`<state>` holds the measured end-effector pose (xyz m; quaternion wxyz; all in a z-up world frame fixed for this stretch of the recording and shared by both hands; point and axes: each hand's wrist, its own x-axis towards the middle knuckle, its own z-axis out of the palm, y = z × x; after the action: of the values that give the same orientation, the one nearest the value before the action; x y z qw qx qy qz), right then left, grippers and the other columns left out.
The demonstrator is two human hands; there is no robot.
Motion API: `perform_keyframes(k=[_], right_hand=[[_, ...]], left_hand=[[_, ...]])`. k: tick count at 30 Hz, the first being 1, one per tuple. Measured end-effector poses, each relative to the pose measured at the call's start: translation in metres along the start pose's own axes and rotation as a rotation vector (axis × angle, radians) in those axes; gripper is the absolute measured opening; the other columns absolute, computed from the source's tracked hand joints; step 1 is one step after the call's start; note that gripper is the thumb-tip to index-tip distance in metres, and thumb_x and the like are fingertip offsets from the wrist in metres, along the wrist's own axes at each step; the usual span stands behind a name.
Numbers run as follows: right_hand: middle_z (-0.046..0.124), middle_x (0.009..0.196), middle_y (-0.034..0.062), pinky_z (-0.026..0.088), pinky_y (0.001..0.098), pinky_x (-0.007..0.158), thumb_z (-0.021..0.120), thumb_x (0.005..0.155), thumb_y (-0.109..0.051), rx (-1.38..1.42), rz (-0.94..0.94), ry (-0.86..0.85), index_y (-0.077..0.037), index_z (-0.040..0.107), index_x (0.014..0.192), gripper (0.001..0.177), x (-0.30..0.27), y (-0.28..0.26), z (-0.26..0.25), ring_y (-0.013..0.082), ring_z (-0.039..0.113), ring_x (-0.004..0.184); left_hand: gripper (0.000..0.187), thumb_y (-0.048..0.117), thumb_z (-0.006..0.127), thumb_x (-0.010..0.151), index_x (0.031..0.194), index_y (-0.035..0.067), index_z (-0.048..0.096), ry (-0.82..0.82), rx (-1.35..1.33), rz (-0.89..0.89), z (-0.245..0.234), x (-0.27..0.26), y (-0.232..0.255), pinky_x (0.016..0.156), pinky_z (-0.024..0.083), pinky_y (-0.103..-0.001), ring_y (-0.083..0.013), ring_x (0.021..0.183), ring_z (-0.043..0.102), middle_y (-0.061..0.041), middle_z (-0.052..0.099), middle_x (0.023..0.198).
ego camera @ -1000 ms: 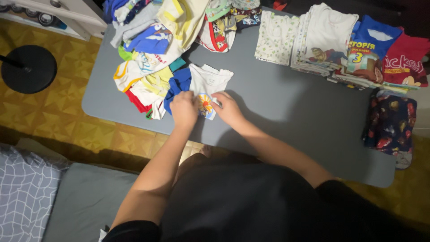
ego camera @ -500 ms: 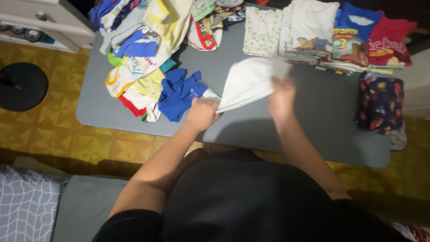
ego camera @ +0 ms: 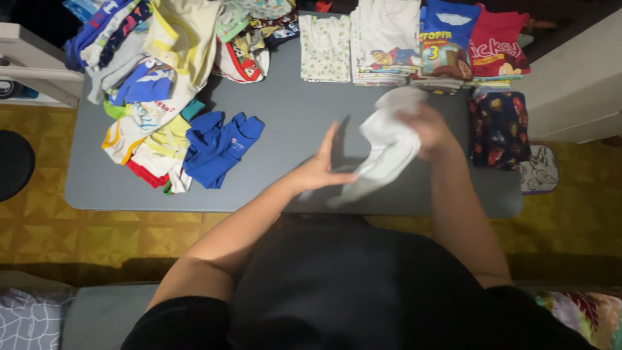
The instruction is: The person folds several children's shirts one by one on a table, smoothing each item and stacking the folded shirts into a neat pile. The shirts include various colors and cartoon prints.
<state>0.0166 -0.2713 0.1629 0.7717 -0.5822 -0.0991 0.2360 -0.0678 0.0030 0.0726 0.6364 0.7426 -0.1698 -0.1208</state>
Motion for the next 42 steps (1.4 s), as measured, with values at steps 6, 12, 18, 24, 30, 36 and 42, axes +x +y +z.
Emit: perform_keyframes(k=[6,12,18,24,30,36,42], right_hand=[[0.075,0.095,0.0082,0.053,0.0345,0.078,0.082,0.077,-0.013,-1.139,0.142,-0.446,-0.003,0.07,0.111,0.038,0.035,-0.066,-0.003,0.0181,0.068,0.087],[0.067,0.098,0.0149,0.052,0.0381,0.081,0.077,0.098,-0.015,-1.237,-0.924,0.373,0.002,0.069,0.119,0.028,0.085,-0.017,-0.031,0.0297,0.064,0.087],[0.07,0.096,0.0138,0.053,0.0438,0.086,0.084,0.08,-0.035,-1.359,-0.155,-0.087,-0.008,0.072,0.097,0.034,0.017,0.125,-0.033,0.0329,0.066,0.093],[0.054,0.131,0.0112,0.039,0.049,0.105,0.091,0.064,-0.045,-1.53,0.15,-0.085,-0.016,0.061,0.13,0.079,-0.058,0.142,-0.026,0.0343,0.046,0.127],[0.045,0.144,0.0163,0.032,0.0559,0.109,0.091,0.066,-0.049,-1.491,0.018,-0.259,-0.016,0.052,0.139,0.089,-0.08,0.135,-0.016,0.0366,0.04,0.135],[0.033,0.159,0.0133,0.028,0.0565,0.114,0.086,0.067,-0.043,-1.584,-0.09,-0.413,-0.019,0.044,0.147,0.093,-0.102,0.14,-0.037,0.0361,0.029,0.147],[0.028,0.163,0.0054,0.027,0.0573,0.118,0.077,0.079,-0.03,-1.773,-0.095,-0.387,-0.025,0.043,0.152,0.082,-0.149,0.134,-0.083,0.0294,0.023,0.152]], left_hand=[[0.073,0.027,0.088,0.083,0.144,0.003,0.055,0.175,0.164,0.267,0.019,0.049,0.021,0.109,0.05,-0.044,-0.0311,0.129,0.06,-0.024,0.065,0.137],[0.056,0.022,0.08,0.078,0.123,-0.004,0.06,0.526,0.147,-0.42,0.009,0.033,-0.012,0.077,0.06,-0.04,-0.0326,0.083,0.076,-0.018,0.075,0.093],[0.069,0.002,0.072,0.075,0.141,0.01,0.055,0.635,0.514,-0.422,-0.019,-0.029,-0.073,0.093,0.05,-0.045,-0.0469,0.109,0.058,-0.031,0.059,0.118],[0.05,-0.004,0.068,0.068,0.115,0.012,0.072,0.312,0.83,-0.181,-0.04,-0.062,-0.097,0.092,0.051,-0.046,-0.0396,0.113,0.061,-0.016,0.061,0.124],[0.022,0.013,0.079,0.084,0.106,0.014,0.076,0.322,0.992,-0.063,-0.053,-0.059,-0.076,0.092,0.052,-0.045,-0.0323,0.107,0.062,-0.008,0.064,0.108],[0.023,0.024,0.086,0.072,0.091,0.013,0.079,0.334,1.027,-0.052,-0.079,-0.05,-0.059,0.084,0.048,-0.044,-0.0308,0.106,0.058,-0.003,0.063,0.108],[0.026,0.029,0.086,0.074,0.092,0.012,0.079,0.255,0.905,-0.115,-0.097,-0.055,-0.083,0.092,0.049,-0.04,-0.0309,0.108,0.057,-0.001,0.067,0.111]])
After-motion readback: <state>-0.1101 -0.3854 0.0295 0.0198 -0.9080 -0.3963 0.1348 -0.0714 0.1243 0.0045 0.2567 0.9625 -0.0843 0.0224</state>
